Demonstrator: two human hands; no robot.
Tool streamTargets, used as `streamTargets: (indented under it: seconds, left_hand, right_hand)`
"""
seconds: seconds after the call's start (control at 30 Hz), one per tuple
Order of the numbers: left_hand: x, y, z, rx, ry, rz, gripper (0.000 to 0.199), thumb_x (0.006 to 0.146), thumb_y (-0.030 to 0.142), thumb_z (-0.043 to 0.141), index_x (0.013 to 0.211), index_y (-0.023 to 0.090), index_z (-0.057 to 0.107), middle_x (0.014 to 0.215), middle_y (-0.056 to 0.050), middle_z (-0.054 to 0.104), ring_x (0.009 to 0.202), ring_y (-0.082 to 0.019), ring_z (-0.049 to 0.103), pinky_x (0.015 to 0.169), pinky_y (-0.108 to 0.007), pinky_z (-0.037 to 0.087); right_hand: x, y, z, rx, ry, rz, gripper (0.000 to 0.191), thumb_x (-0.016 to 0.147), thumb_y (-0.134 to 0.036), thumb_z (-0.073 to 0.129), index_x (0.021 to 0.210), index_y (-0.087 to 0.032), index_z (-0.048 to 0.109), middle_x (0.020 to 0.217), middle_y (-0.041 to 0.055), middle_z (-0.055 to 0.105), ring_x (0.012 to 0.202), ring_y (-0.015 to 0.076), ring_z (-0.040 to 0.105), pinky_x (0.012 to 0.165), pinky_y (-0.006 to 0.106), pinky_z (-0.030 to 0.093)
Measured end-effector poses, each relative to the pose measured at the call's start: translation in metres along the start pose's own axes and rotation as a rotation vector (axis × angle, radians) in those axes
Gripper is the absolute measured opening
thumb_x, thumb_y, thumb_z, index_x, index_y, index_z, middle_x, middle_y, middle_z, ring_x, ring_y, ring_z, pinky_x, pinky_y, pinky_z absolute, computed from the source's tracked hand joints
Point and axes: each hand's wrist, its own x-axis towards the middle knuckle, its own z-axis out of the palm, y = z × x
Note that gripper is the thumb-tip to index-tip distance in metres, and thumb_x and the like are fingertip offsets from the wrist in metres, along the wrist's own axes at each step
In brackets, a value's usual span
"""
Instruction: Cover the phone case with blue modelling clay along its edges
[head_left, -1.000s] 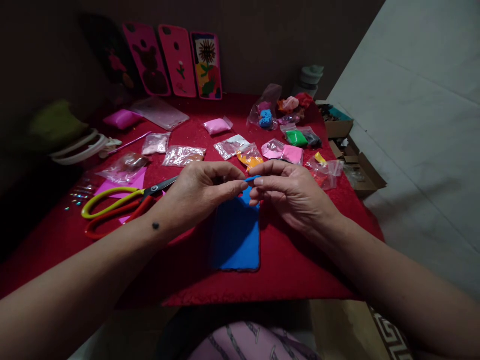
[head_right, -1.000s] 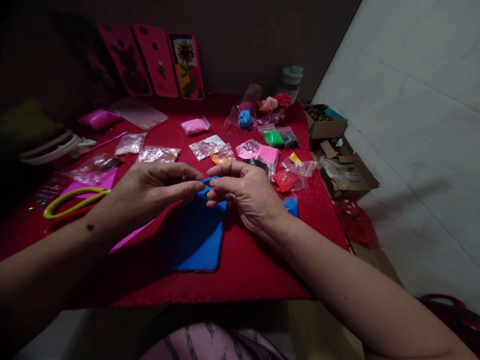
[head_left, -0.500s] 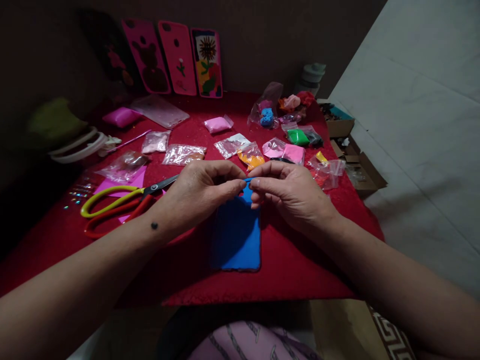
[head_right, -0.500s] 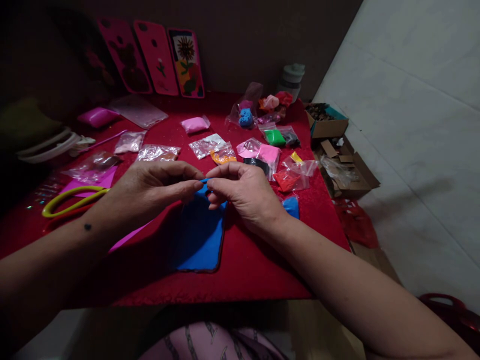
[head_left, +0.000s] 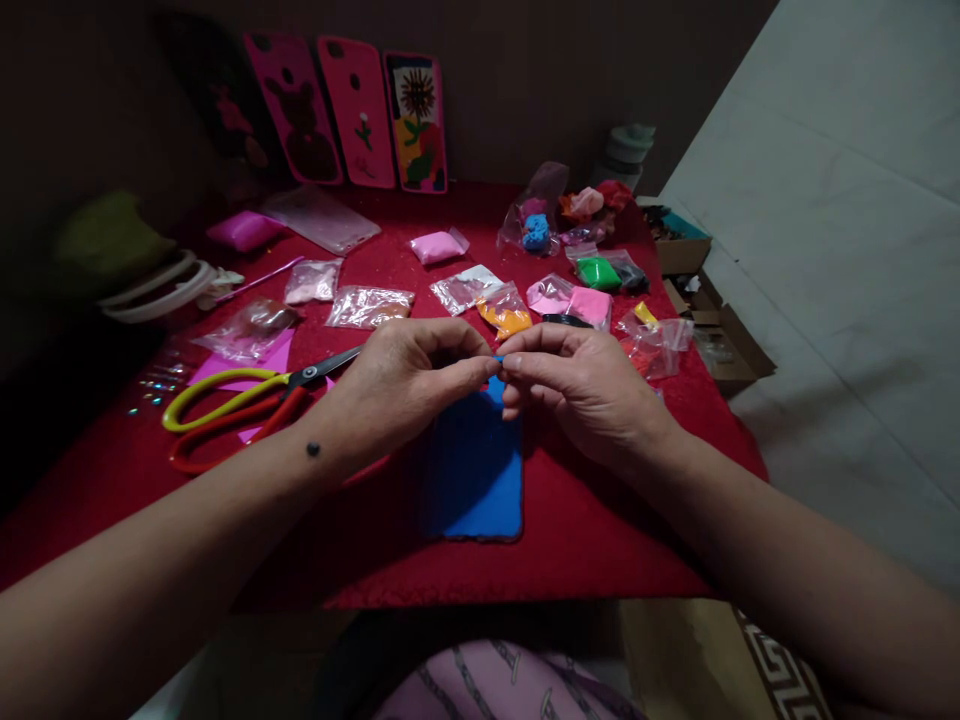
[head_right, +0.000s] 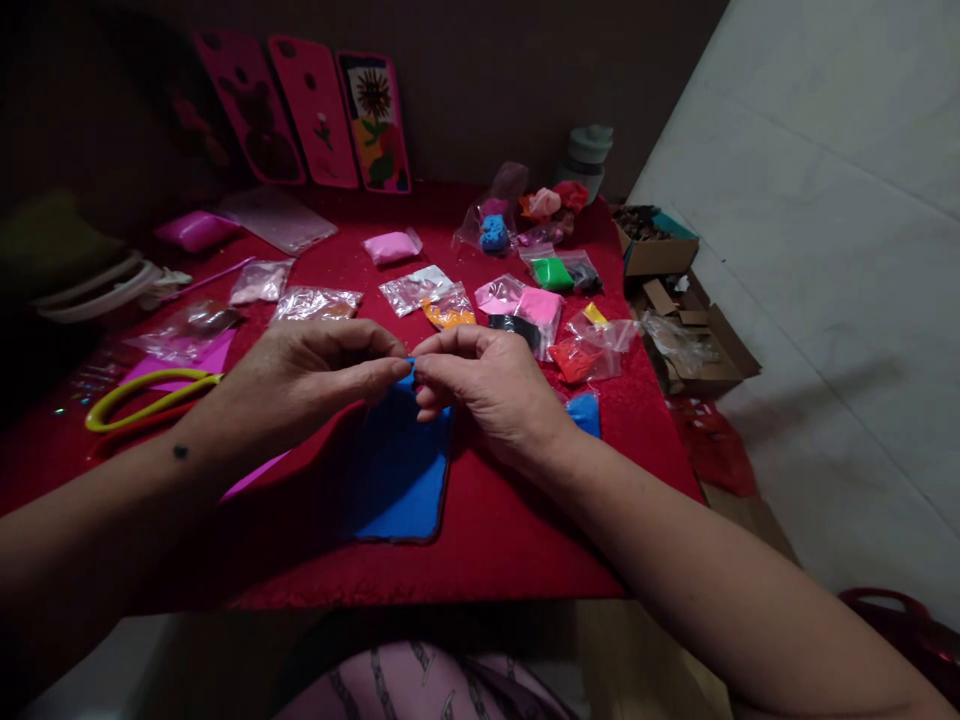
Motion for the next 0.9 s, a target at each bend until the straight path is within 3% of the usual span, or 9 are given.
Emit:
streamTargets:
  seconds: [0.43,0.67,0.9]
  left_hand:
    - [0.0009,-0.0019,-0.008,0.084,0.008,-0.038,0.019,0.083,0.03,0.061,0.073,0.018,0.072,0.058,0.001,0.062,0.055,-0.012,0.053,0.051,-0.024,0.039]
    - [0.0033,-0.0048,-0.0066,0.028,0.023,-0.018,0.02,0.082,0.034,0.067,0.073,0.017,0.073,0.06,0.002,0.063,0.058,-0.011,0.055,0.055,-0.022,0.042]
    - [0.0039,-0.0043,-0.0057,0.054,0.026,0.008,0.018,0.083,0.03,0.064,0.075,0.017,0.073,0.059,0.002,0.062,0.057,-0.011,0.054,0.054,-0.023,0.041]
  right_hand:
    - [0.0001,-0.0042,-0.0015,0.11,0.016,0.031,0.01,0.076,-0.018,0.07,0.079,-0.009,0.072,0.07,0.0055,0.069,0.055,0.0125,0.064,0.051,0.025,0.058]
    - [-0.0006,-0.0051,-0.002,0.114,0.023,0.048,0.01,0.072,-0.01,0.072,0.082,-0.008,0.071,0.065,0.0036,0.069,0.053,0.0116,0.064,0.052,0.022,0.058]
    - [-0.0001,-0.0059,-0.0012,0.062,0.065,0.058,0.029,0.07,-0.004,0.071,0.098,-0.011,0.067,0.07,0.0033,0.071,0.051,0.0122,0.065,0.051,0.023,0.058]
